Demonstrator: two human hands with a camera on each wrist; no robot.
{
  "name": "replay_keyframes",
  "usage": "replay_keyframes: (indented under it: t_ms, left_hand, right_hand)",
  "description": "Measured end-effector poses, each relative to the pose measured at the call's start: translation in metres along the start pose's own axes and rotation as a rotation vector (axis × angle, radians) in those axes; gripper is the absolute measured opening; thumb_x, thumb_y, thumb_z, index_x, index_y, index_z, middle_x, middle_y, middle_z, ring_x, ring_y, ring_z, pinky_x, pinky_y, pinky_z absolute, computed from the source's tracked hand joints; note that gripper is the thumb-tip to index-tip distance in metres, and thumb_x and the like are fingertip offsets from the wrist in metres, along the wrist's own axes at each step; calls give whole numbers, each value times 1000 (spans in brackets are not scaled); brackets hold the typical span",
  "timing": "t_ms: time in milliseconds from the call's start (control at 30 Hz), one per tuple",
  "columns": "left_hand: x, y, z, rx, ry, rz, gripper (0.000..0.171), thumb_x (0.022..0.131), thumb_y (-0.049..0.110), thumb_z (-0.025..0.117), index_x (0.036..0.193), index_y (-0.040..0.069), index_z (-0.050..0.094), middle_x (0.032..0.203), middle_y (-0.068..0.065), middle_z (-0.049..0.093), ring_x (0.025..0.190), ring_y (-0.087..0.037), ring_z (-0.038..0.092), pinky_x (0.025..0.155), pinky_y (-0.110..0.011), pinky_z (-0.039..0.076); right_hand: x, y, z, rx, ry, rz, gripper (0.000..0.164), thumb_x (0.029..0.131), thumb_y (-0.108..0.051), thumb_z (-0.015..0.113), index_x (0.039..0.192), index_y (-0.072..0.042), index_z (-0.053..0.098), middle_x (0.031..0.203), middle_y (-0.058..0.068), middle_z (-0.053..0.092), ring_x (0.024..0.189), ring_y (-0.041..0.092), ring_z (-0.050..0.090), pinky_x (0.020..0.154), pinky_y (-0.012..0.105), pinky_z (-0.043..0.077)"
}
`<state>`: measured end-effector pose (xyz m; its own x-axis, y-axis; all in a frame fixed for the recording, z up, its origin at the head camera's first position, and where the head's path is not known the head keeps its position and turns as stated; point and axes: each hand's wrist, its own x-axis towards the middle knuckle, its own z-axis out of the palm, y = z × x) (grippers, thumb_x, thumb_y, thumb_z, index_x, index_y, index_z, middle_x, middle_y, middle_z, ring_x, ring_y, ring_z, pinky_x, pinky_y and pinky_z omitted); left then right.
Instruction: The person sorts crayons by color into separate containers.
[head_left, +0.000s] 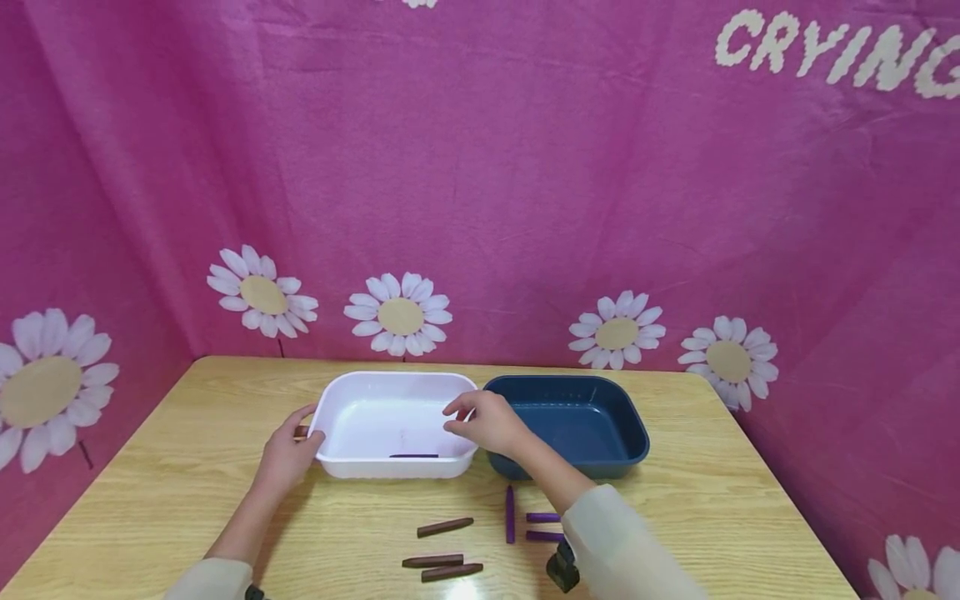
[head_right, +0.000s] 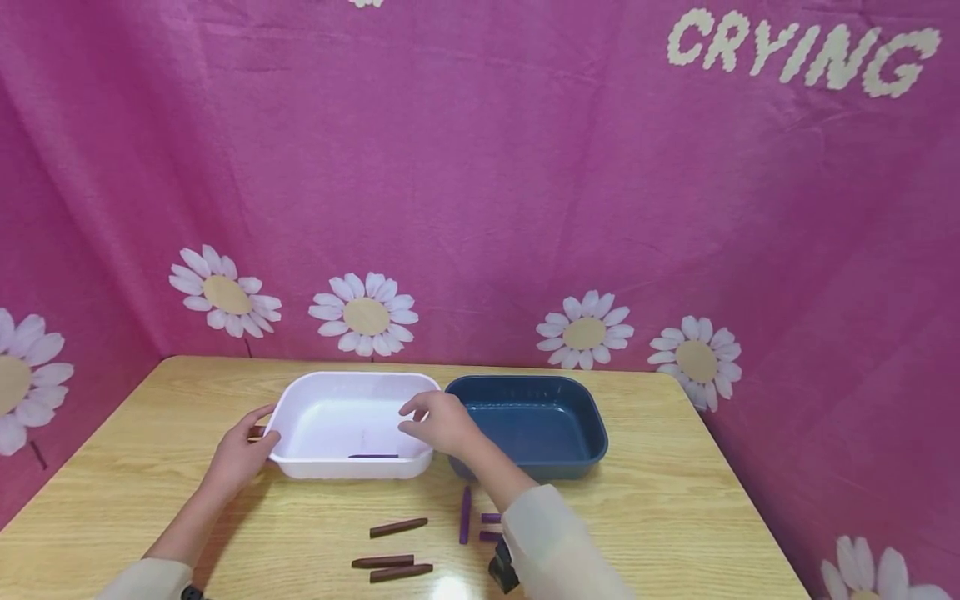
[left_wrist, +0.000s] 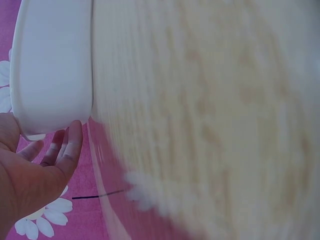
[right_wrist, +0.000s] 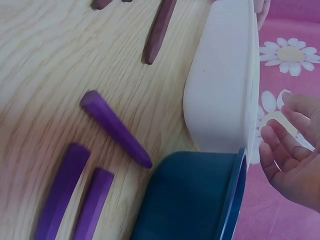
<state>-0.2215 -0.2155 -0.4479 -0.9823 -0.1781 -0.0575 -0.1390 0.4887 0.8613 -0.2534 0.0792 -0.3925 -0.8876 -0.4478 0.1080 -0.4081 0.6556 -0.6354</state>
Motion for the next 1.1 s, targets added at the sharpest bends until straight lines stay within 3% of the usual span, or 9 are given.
replay_keyframes:
  t_ms: [500,833,1100]
  left_hand:
    - [1,-2,-1,8,12,4,54,91,11,47,141,-1,33,115,-31,51,98,-34,56,68,-29,59]
    - [0,-2,0,13,5,2,54,91,11,47,142,-1,33,115,-31,51,101,-37,56,69,-31,59]
    - [-1,-2,0,3,9,6,53,90,10,47,141,-1,34,113,-30,52,97,-33,57,67,-28,59]
  right_hand:
    - [-34,4,-22,58,-1,-47,24,84,-19,68,103,-5,70,86,2,63,71,9,51,59,18,46]
    - [-58,17,-30,43,-3,-13,20,82,-22,70,99,-10,72,87,-2,66,77,10,54,65,19,47]
    - [-78,31,-39,35,-39,-1,21,83,-26,70,98,-11,71,85,-4,64,75,9,52,58,18,46]
